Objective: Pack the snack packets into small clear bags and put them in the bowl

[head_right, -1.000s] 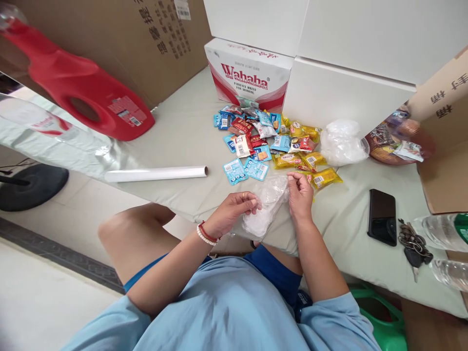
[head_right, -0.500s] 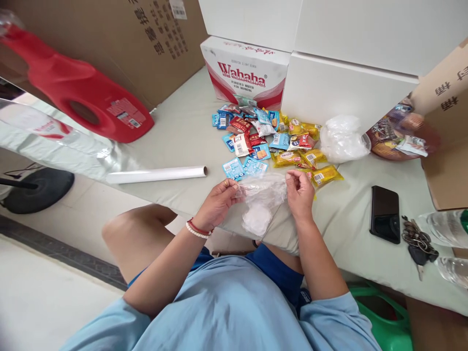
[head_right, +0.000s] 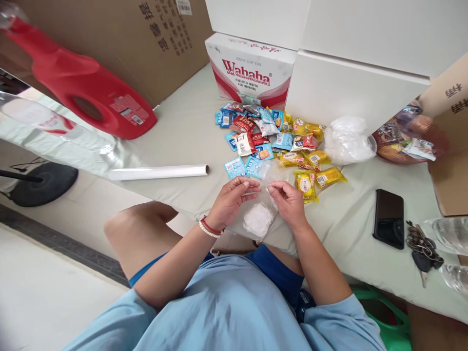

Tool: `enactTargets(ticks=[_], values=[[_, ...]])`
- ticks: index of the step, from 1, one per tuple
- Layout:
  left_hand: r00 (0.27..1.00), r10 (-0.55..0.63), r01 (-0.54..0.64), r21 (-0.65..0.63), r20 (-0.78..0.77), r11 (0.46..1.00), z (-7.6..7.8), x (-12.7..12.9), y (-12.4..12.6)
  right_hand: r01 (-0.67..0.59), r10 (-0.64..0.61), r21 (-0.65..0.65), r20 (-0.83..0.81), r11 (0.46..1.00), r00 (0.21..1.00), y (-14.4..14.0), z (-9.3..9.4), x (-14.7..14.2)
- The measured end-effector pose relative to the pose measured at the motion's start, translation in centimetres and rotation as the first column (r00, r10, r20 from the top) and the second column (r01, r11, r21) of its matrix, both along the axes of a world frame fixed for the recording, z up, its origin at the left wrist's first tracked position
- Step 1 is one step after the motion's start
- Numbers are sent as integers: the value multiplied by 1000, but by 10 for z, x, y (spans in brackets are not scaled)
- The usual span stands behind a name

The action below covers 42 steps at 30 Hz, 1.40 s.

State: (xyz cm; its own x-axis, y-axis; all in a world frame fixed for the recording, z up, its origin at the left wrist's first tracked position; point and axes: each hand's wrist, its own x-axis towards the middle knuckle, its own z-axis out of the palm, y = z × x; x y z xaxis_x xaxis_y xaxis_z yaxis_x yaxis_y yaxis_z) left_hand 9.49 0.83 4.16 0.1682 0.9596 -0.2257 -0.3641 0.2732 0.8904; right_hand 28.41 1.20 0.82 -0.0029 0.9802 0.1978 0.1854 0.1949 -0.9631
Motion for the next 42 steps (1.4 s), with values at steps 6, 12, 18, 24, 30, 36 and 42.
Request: enactTargets(ticks=[6,12,18,24,30,36,42], values=[[981,-105,119,81,-164,990,-13,15,4,-105,52,-159,-308,982,950,2,-1,-1],[980,42,-20,111,-195,994,-14,2,10,80,-159,-185,-468,979,869,12,5,8],[889,-54,251,386,-454,888,-4,14,2,-23,-98,-236,-488,971,868,11,2,7],[900,29,149,369,-435,917,-13,7,6,81,-205,-244,-538,966,818,17,1,10],[996,79,-84,225,33,971,-10,-29,13,76,-181,-202,-575,976,798,22,3,27],[962,187,-221,168,198,961,-11,-82,14,11,-154,-232,-608,973,779,20,11,27],[980,153,-180,235,128,955,-22,-113,-9,-64,-88,-257,-538,964,838,17,7,20]])
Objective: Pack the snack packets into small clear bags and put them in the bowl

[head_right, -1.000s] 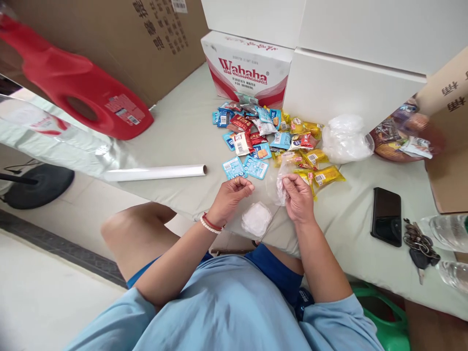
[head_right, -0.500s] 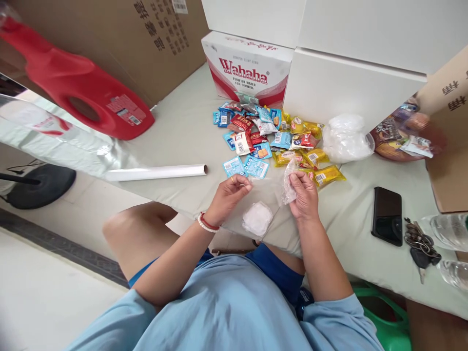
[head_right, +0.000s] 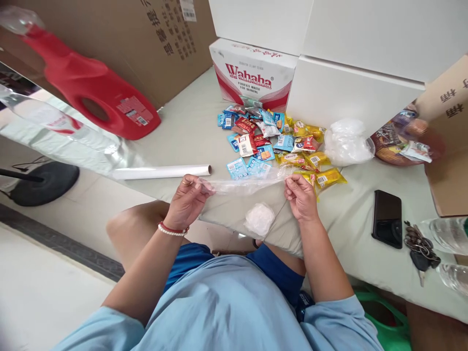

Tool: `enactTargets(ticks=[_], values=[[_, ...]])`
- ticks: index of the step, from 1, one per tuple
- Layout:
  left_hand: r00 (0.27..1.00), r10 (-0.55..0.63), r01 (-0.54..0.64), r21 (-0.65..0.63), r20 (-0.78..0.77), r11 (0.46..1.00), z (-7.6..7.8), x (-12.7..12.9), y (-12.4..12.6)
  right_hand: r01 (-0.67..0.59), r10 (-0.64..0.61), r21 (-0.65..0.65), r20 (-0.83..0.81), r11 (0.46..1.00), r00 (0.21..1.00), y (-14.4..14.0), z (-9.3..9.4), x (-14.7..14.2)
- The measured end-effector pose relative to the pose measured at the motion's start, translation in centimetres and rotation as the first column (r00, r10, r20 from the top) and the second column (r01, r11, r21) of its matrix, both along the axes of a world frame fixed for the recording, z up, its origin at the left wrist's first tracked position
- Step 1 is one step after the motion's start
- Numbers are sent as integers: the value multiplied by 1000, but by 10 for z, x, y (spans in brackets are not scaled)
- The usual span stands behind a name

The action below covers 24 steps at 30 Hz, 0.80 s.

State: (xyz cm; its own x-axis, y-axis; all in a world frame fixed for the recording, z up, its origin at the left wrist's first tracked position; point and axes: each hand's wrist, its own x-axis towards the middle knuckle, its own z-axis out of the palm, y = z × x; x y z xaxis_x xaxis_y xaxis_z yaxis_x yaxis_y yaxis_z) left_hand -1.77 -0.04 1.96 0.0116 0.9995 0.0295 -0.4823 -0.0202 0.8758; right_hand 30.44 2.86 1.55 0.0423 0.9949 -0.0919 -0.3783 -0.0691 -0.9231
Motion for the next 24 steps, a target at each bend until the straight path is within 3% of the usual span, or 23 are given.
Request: enactTargets(ticks=[5,11,15,18,20,22,24], values=[[995,66,-56,-125,77,991,1,1,-10,-146,139,15,224,989,965,4,-8,-9],[981,147,-128,-144,130,981,2,-7,-9,-337,330,-103,590,936,737,22,-17,-18],[936,334,-320,-128,111,939,-5,-22,-9,-174,128,-3,693,985,710,31,-9,-7],[924,382,-382,6,4,924,-5,-24,-18,-129,-31,149,765,980,644,28,11,-10],[914,390,-373,148,-109,916,-1,-22,-28,-295,-4,225,803,929,596,21,27,-23],[896,388,-326,276,-215,904,5,-20,-40,-552,111,237,845,799,523,14,39,-44],[893,333,-224,342,-303,913,11,-21,-52,-711,147,250,883,657,446,11,45,-63]])
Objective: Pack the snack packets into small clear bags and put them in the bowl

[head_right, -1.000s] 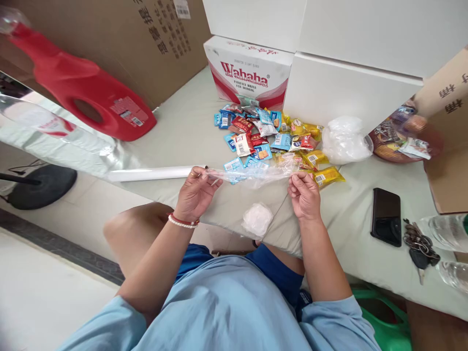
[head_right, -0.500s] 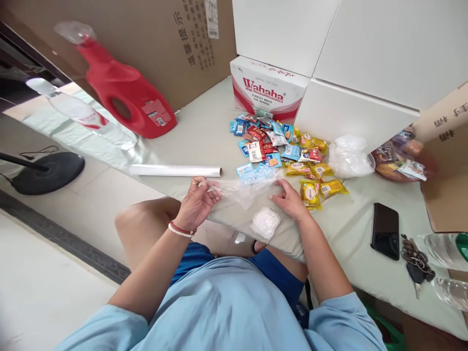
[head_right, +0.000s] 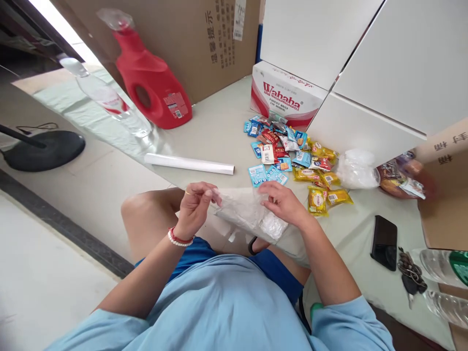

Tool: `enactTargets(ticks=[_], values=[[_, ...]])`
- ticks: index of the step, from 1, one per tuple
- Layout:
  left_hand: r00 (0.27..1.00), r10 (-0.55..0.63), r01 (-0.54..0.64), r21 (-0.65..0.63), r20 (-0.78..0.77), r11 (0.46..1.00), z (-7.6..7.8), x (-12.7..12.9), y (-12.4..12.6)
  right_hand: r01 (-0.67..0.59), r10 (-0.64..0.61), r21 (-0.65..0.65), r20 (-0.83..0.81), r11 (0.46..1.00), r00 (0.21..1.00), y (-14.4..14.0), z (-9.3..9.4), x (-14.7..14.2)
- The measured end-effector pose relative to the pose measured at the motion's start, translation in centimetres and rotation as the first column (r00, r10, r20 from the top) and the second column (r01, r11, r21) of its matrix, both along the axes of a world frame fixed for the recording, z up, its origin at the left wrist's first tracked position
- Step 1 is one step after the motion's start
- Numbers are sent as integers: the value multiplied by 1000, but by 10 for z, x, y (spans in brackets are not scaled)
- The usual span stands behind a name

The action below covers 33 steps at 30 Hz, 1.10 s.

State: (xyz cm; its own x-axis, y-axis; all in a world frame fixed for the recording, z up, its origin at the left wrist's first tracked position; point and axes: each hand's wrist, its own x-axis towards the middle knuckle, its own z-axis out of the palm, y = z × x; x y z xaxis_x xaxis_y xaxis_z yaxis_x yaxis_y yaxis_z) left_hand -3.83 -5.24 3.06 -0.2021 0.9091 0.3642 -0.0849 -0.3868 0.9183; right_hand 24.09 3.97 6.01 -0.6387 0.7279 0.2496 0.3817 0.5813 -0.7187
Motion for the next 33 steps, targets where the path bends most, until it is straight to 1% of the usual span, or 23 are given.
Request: enactTargets(ticks=[1,2,3,4,6,7,8,9,11,12,13,14,15,17,18,20,21,23,25,28,31,32,33], values=[[997,-62,61,-9,-45,998,3,-2,-6,-32,32,49,7,998,999,0,1,-8],[987,-138,135,-41,-85,990,6,-4,-11,-25,25,101,-3,995,1000,2,0,-14],[966,-230,219,-96,-122,971,8,-7,-15,4,0,143,-28,990,1000,3,0,-18],[931,-336,311,-169,-142,935,10,-10,-19,36,-27,170,-57,985,998,5,-1,-20],[844,-527,472,-325,-103,819,14,-14,-22,60,-41,193,-101,979,994,7,0,-22],[820,-569,506,-389,-60,770,15,-14,-22,55,-33,199,-116,978,993,6,1,-22],[829,-558,493,-439,-23,751,16,-13,-20,47,-21,203,-128,978,992,4,3,-22],[867,-498,436,-478,-2,762,16,-11,-17,38,-10,203,-141,978,990,2,5,-23],[951,-306,247,-519,-30,818,13,-4,-8,38,-2,197,-178,980,984,-5,7,-25],[971,-230,167,-521,-58,837,10,2,-2,49,-10,189,-201,981,979,-8,7,-26],[977,-195,126,-521,-80,844,8,9,4,63,-23,174,-226,983,974,-11,7,-27],[975,-202,125,-524,-92,842,5,16,10,80,-39,155,-249,985,968,-14,6,-29],[968,-233,150,-532,-92,834,3,24,16,98,-60,132,-267,986,962,-17,5,-30],[946,-315,230,-539,-70,810,0,41,26,132,-104,82,-281,988,954,-21,2,-30],[936,-348,265,-527,-61,807,-1,48,30,149,-127,60,-276,987,953,-23,1,-30],[931,-357,283,-474,-72,834,-3,58,36,190,-175,33,-253,981,951,-26,-1,-25],[940,-332,266,-450,-75,853,-3,60,39,215,-202,30,-240,976,950,-28,-1,-21],[971,-239,203,-448,-23,870,-6,56,43,275,-260,37,-221,961,940,-30,-3,-9],[991,-101,134,-496,93,858,-10,44,45,329,-312,53,-206,943,927,-33,-8,6],[966,125,27,-565,228,825,-20,17,44,378,-361,67,-177,924,915,-39,-22,27],[936,264,-72,-606,233,792,-26,-7,37,389,-375,66,-156,919,914,-47,-38,41],[937,285,-110,-603,202,790,-25,-12,33,384,-370,65,-157,921,916,-50,-43,43],[945,290,-152,-581,152,800,-23,-14,31,374,-360,65,-162,925,919,-52,-45,44]])
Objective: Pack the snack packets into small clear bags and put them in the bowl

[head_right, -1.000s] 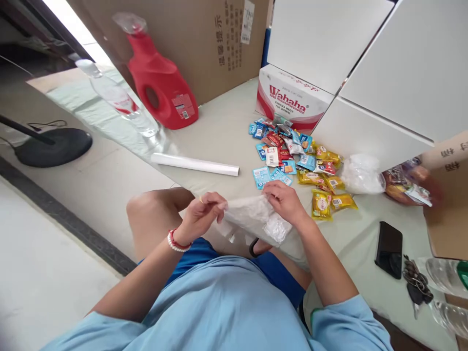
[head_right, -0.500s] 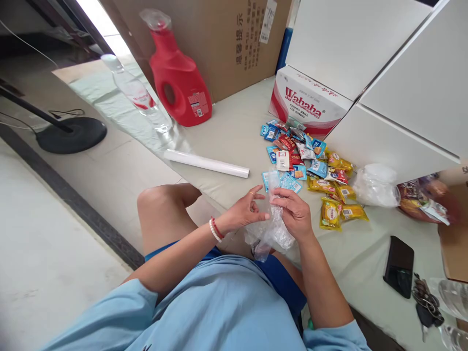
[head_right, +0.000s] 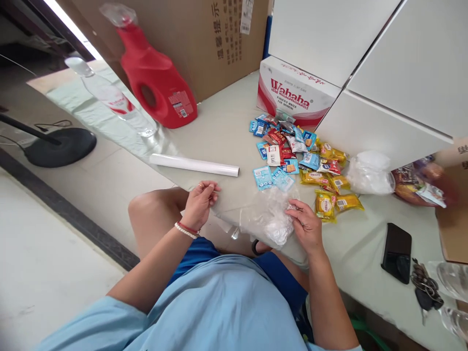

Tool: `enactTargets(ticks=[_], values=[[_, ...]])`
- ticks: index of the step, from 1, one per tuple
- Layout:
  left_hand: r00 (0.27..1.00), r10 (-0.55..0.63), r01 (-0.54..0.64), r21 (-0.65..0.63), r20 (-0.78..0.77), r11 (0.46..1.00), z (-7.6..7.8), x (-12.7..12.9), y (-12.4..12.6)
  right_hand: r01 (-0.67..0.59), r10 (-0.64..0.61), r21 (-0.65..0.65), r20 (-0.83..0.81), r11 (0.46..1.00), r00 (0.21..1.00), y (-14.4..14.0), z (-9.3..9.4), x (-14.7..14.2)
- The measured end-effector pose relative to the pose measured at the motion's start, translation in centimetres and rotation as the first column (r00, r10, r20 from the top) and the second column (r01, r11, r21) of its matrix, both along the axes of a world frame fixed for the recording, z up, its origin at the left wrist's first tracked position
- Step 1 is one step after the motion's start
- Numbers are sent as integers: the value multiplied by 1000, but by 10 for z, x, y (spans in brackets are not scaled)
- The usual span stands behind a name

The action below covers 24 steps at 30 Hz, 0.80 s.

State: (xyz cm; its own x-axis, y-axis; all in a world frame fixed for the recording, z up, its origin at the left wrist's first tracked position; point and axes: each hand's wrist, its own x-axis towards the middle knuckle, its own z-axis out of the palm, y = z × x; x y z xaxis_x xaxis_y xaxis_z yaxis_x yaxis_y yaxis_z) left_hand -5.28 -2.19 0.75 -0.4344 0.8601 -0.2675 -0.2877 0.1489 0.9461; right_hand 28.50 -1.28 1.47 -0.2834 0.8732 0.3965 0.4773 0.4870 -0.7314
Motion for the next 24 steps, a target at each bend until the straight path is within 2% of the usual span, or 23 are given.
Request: enactTargets(ticks=[1,3,4,6,7,8,10,11,13,16,18,20,22,23,24], values=[[997,-14,17,40,-82,999,4,0,-2,-15,15,3,-6,1000,1000,-2,-1,0],[954,-109,160,164,-281,973,18,9,-4,-47,47,9,-18,999,999,-5,0,-4],[907,-173,272,222,-384,936,26,17,-2,-61,62,12,-20,998,998,-6,2,-6],[785,-278,488,276,-553,828,40,37,4,-86,86,19,-9,996,996,-6,9,-12],[723,-316,566,264,-614,781,46,46,9,-97,97,25,-1,995,995,-5,13,-15],[676,-350,611,228,-648,758,49,54,14,-106,106,33,5,994,994,-5,16,-17],[644,-424,634,133,-637,762,50,63,24,-110,110,53,3,992,994,-4,21,-17],[665,-442,613,103,-602,783,47,63,28,-101,101,60,-5,993,995,-4,22,-15],[759,-407,521,99,-509,848,40,55,32,-63,64,57,-21,996,998,-4,22,-9],[914,-224,288,153,-339,945,23,32,28,-7,8,28,-37,1000,999,-4,14,1],[961,-88,126,133,-262,983,11,14,20,6,-5,15,-43,1000,999,-3,7,4],[962,12,7,65,-274,998,0,-2,9,-5,5,6,-37,1000,999,-1,1,3],[916,51,-66,-23,-399,998,-6,-16,-5,-35,35,1,-24,999,999,1,-4,-1],[862,62,-97,-44,-503,994,-6,-21,-12,-51,51,3,-19,999,998,2,-6,-4],[778,77,-124,-33,-623,992,-3,-25,-18,-66,66,5,-16,998,998,3,-8,-7]])
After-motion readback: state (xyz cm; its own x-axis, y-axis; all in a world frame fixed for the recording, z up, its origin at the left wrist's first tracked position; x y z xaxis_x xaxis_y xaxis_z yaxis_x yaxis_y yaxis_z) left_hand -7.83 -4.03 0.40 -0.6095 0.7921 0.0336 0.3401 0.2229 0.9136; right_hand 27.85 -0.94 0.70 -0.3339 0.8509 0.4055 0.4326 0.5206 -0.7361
